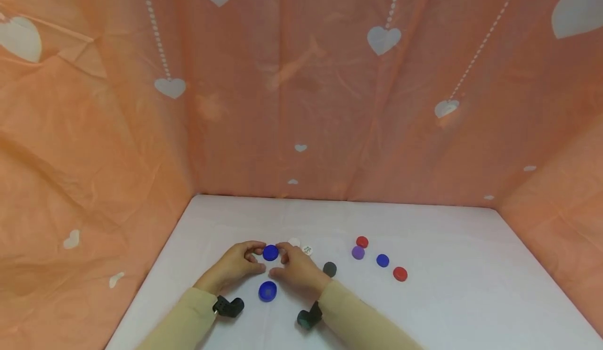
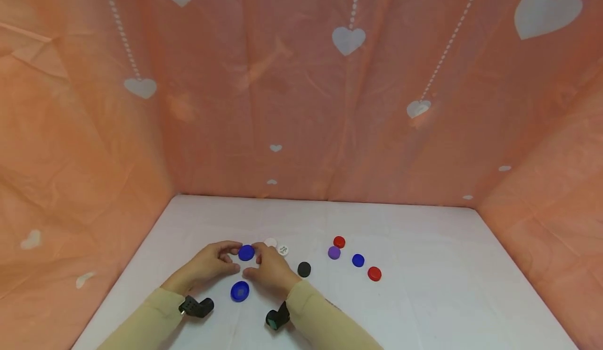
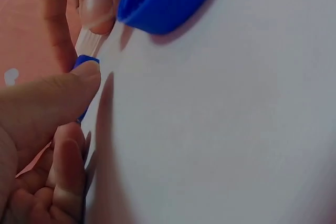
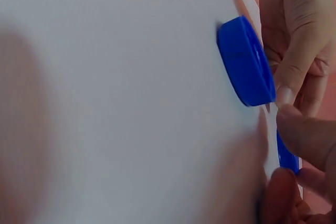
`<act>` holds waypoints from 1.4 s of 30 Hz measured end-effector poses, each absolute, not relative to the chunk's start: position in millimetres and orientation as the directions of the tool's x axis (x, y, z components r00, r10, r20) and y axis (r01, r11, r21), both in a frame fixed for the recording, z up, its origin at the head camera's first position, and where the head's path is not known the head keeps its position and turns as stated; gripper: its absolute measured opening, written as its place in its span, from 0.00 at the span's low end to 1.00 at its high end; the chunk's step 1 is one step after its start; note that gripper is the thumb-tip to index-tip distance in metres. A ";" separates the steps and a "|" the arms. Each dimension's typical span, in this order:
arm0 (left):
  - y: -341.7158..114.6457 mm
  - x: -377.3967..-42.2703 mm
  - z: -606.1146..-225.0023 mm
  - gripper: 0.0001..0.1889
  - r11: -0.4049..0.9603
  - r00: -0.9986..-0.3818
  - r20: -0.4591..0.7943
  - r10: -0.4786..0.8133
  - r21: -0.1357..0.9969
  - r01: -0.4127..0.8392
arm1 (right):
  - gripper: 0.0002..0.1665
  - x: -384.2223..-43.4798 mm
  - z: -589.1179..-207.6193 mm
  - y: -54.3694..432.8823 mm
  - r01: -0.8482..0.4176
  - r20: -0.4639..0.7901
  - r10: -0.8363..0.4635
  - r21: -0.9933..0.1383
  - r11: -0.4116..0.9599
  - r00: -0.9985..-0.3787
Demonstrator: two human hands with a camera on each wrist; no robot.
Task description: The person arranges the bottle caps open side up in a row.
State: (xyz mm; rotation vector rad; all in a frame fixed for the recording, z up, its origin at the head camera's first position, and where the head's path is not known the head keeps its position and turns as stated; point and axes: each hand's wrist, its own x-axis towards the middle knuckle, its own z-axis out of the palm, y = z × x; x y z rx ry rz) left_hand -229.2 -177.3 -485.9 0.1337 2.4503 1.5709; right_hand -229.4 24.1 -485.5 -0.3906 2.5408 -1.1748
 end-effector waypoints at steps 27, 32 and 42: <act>-174.5 -220.9 -483.8 0.19 0.498 -0.966 -0.143 0.217 0.867 -0.016 | 0.13 -224.0 -491.3 30.3 -0.173 -0.073 -0.400 -0.821 0.544 -0.914; -174.6 -222.9 -483.2 0.18 0.496 -0.967 -0.129 0.219 0.868 -0.004 | 0.11 -224.2 -488.3 32.8 -0.167 -0.071 -0.399 -0.831 0.531 -0.914; -172.6 -218.1 -480.4 0.14 0.495 -0.966 -0.138 0.219 0.869 -0.012 | 0.09 -221.4 -492.6 35.0 -0.146 -0.078 -0.402 -0.856 0.496 -0.912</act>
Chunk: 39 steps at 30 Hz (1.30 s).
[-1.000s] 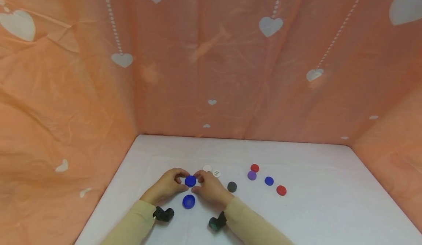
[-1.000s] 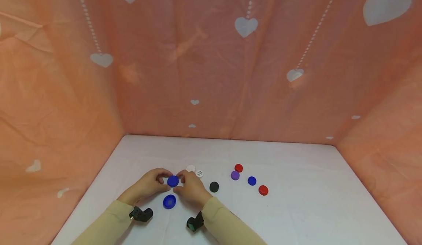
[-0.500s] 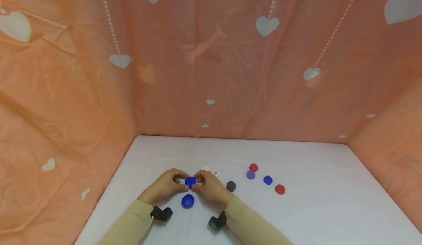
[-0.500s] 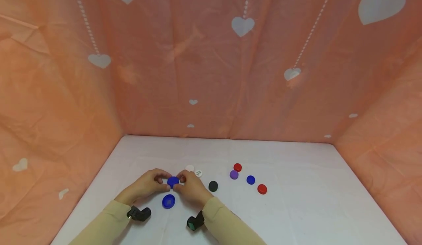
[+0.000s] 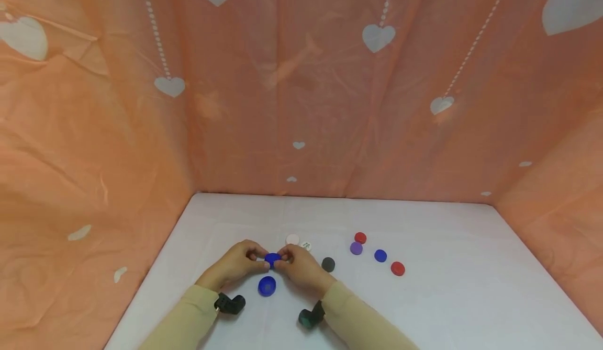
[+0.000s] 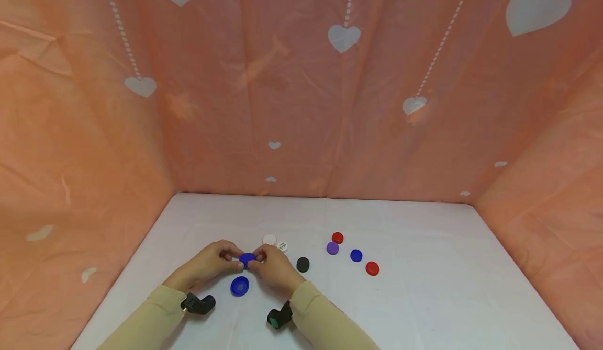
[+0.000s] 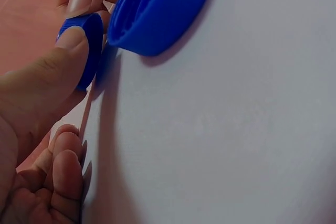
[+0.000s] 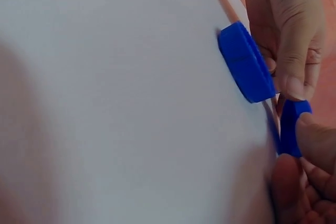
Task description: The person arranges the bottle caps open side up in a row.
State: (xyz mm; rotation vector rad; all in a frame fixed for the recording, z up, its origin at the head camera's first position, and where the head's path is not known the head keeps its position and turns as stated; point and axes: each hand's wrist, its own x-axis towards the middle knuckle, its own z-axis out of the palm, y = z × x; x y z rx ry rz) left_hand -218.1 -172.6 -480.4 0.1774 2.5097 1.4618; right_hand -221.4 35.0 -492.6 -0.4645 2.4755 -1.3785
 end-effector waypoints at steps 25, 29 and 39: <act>-170.6 -203.3 -476.6 0.18 0.334 -0.945 -0.048 0.324 0.940 0.067 | 0.15 -201.7 -479.4 46.8 -0.110 -0.063 -0.401 -0.913 0.393 -0.914; -170.2 -201.0 -475.4 0.17 0.350 -0.944 -0.042 0.326 0.933 0.079 | 0.15 -198.1 -476.2 49.5 -0.105 -0.061 -0.399 -0.919 0.381 -0.915; -168.2 -195.4 -476.1 0.12 0.311 -0.949 -0.040 0.314 0.948 0.063 | 0.11 -196.0 -481.2 52.5 -0.113 -0.039 -0.363 -0.915 0.388 -0.931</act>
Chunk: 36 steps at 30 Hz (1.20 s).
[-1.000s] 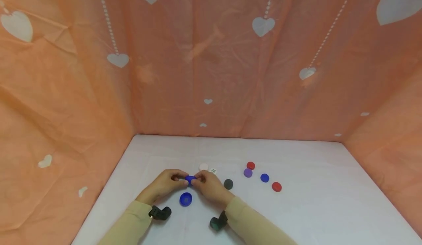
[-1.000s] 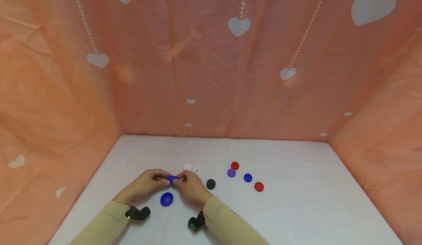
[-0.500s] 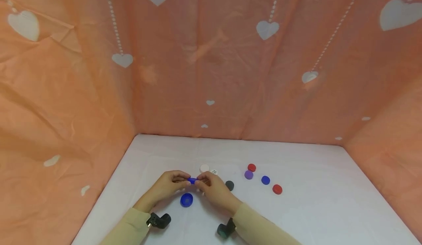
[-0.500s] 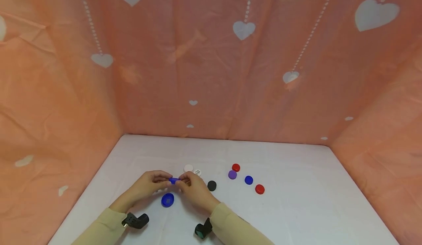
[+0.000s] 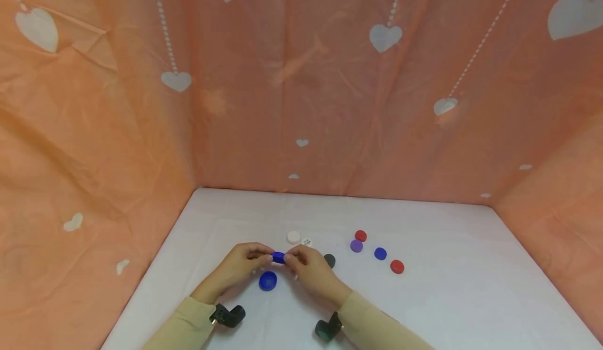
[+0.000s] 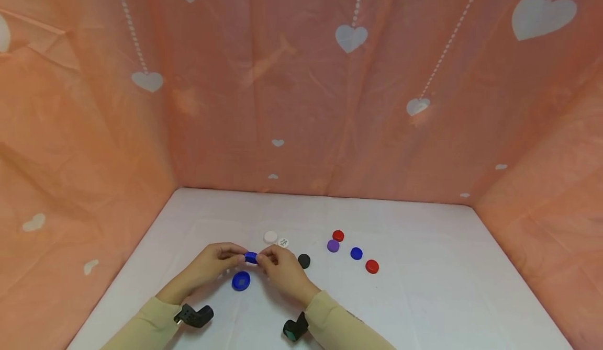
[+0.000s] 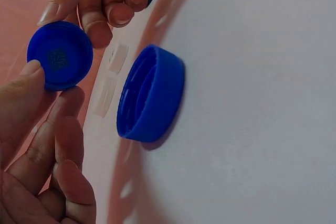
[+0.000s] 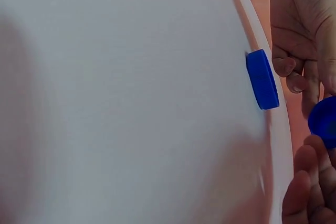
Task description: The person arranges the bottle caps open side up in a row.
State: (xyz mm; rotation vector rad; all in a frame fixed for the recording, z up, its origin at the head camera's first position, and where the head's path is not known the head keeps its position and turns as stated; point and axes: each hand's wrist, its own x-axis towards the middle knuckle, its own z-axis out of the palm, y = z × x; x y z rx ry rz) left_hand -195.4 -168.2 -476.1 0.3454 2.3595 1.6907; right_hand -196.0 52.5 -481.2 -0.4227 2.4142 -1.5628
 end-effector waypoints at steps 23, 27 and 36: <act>-157.9 -190.6 -480.8 0.10 0.333 -0.948 0.037 0.316 0.932 0.147 | 0.08 -189.5 -480.0 60.9 -0.170 -0.010 -0.353 -0.864 0.475 -0.936; -156.8 -192.4 -483.1 0.10 0.327 -0.947 0.040 0.319 0.933 0.150 | 0.08 -188.5 -479.5 62.3 -0.190 -0.013 -0.375 -0.846 0.498 -0.927; -154.9 -196.8 -484.5 0.10 0.330 -0.935 0.046 0.353 0.929 0.170 | 0.17 -189.7 -483.1 64.0 -0.250 0.005 -0.424 -0.814 0.524 -0.906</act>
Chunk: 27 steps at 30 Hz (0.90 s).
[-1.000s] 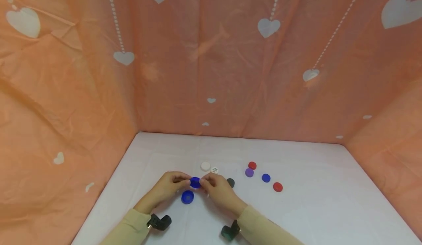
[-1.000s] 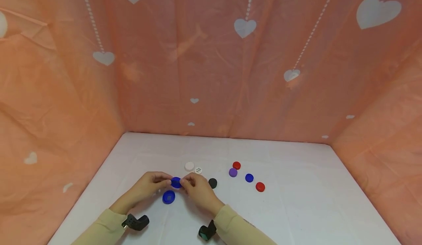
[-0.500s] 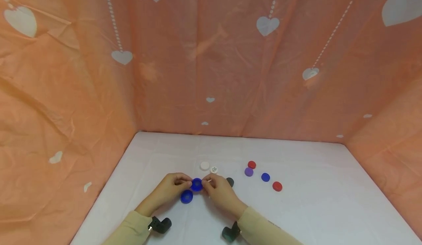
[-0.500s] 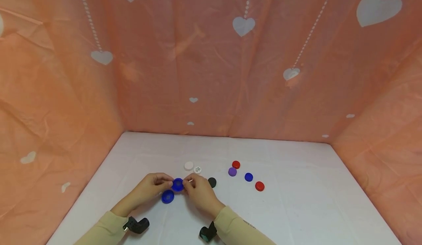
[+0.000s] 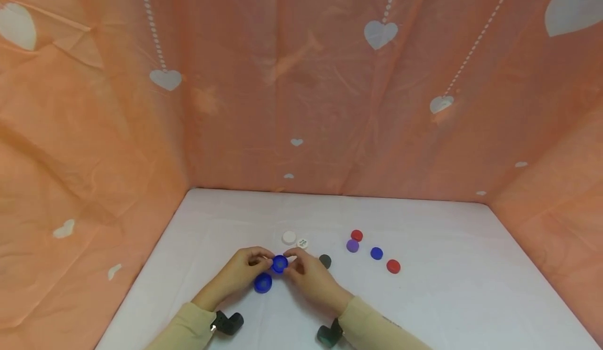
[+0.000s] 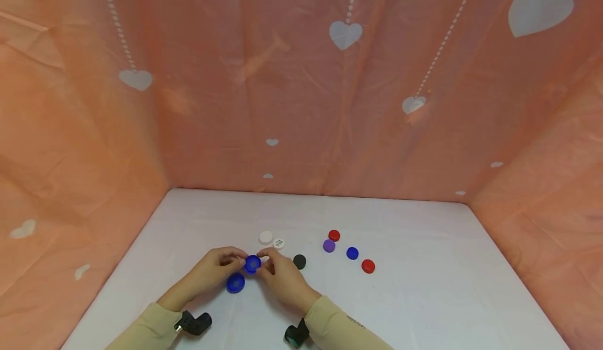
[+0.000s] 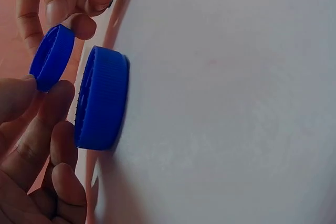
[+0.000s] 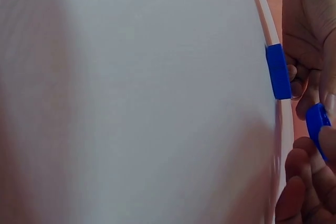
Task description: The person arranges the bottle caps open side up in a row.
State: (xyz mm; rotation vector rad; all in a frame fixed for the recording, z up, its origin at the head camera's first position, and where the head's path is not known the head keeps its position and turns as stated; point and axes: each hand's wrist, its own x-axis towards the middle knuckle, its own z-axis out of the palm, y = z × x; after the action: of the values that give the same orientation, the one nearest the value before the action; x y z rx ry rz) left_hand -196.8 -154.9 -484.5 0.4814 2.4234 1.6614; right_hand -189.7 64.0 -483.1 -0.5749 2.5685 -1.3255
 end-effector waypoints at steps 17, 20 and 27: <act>-158.0 -177.7 -480.3 0.27 0.579 -0.889 0.044 0.455 0.744 0.333 | 0.15 -182.3 -485.1 65.5 -0.265 -0.047 -0.460 -0.764 0.588 -0.887; -159.9 -174.5 -479.9 0.30 0.629 -0.889 0.028 0.458 0.697 0.345 | 0.14 -182.1 -485.0 65.8 -0.274 -0.054 -0.474 -0.756 0.594 -0.879; -165.0 -174.1 -485.1 0.25 0.604 -0.865 0.036 0.501 0.701 0.379 | 0.14 -181.6 -487.5 65.0 -0.306 -0.059 -0.508 -0.737 0.603 -0.859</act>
State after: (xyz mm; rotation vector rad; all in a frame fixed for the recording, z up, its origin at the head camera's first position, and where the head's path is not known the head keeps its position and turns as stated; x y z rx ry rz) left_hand -174.1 -165.0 -485.1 0.7375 2.6635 1.1064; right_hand -181.6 65.0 -487.5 -0.6673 2.5688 -1.1080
